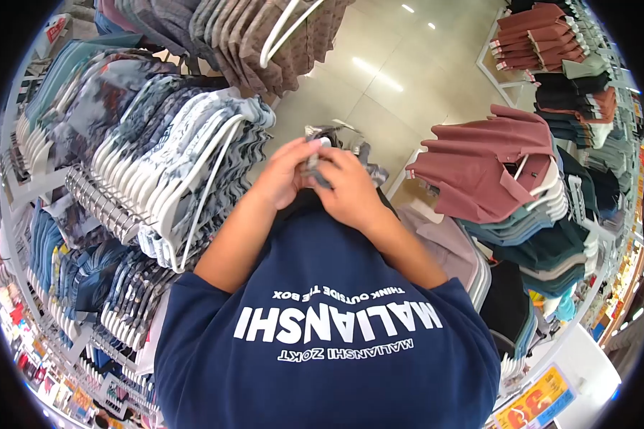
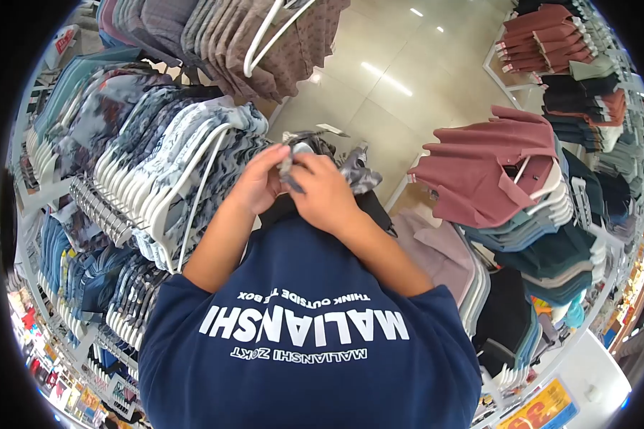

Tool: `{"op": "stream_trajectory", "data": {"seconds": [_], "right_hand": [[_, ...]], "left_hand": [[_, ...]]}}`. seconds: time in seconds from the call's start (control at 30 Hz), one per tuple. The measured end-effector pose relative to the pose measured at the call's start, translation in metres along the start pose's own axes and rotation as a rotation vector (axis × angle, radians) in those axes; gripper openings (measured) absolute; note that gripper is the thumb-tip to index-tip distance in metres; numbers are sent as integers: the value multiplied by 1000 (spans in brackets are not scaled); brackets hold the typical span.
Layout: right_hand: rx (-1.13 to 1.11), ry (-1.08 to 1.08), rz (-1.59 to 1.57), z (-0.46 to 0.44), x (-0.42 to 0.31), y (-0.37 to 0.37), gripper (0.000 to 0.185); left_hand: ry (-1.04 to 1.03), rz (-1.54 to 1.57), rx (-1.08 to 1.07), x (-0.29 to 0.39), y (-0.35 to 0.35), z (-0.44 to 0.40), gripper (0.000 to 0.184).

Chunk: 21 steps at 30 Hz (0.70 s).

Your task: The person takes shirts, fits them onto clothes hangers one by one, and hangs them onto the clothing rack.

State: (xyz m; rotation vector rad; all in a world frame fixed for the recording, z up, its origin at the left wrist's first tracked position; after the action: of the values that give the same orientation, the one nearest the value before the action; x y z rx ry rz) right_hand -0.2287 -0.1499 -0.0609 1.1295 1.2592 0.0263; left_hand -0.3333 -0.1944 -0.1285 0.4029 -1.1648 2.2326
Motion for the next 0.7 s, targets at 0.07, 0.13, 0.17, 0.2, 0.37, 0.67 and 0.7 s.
{"op": "stream_trajectory", "data": {"seconds": [0.07, 0.13, 0.17, 0.2, 0.37, 0.67, 0.7], "right_hand": [[-82, 35, -17, -11, 13, 8, 34], [-156, 68, -41, -24, 28, 24, 39], [-271, 98, -127, -28, 36, 28, 42], [-386, 128, -214, -31, 42, 32, 44], [-873, 40, -722, -58, 85, 68, 40], [-49, 200, -478, -174, 165, 77, 60], [-126, 184, -583, -181, 170, 65, 63]], "left_hand": [[-158, -214, 40, 14, -19, -20, 22], [-234, -217, 109, 22, -28, -39, 21], [-303, -213, 157, 28, -30, -47, 20], [-316, -165, 168, 31, -33, -54, 19], [-440, -467, 380, 55, -53, -74, 26], [-290, -380, 502, 81, -75, -85, 42], [-302, -601, 464, 91, -83, -85, 40]]}}
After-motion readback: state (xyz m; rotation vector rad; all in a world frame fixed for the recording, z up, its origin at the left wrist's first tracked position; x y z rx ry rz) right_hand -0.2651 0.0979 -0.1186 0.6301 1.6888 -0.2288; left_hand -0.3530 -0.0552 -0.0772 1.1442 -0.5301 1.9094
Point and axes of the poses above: each hand's wrist, its own z-axis away from the middle knuckle, its own y-axis out of the back of the hand, x = y × z, the point moved 7 cm from there along -z, towards the middle knuckle, and after that the axes turned 4 degrees about -y, right-handed, at the moved point
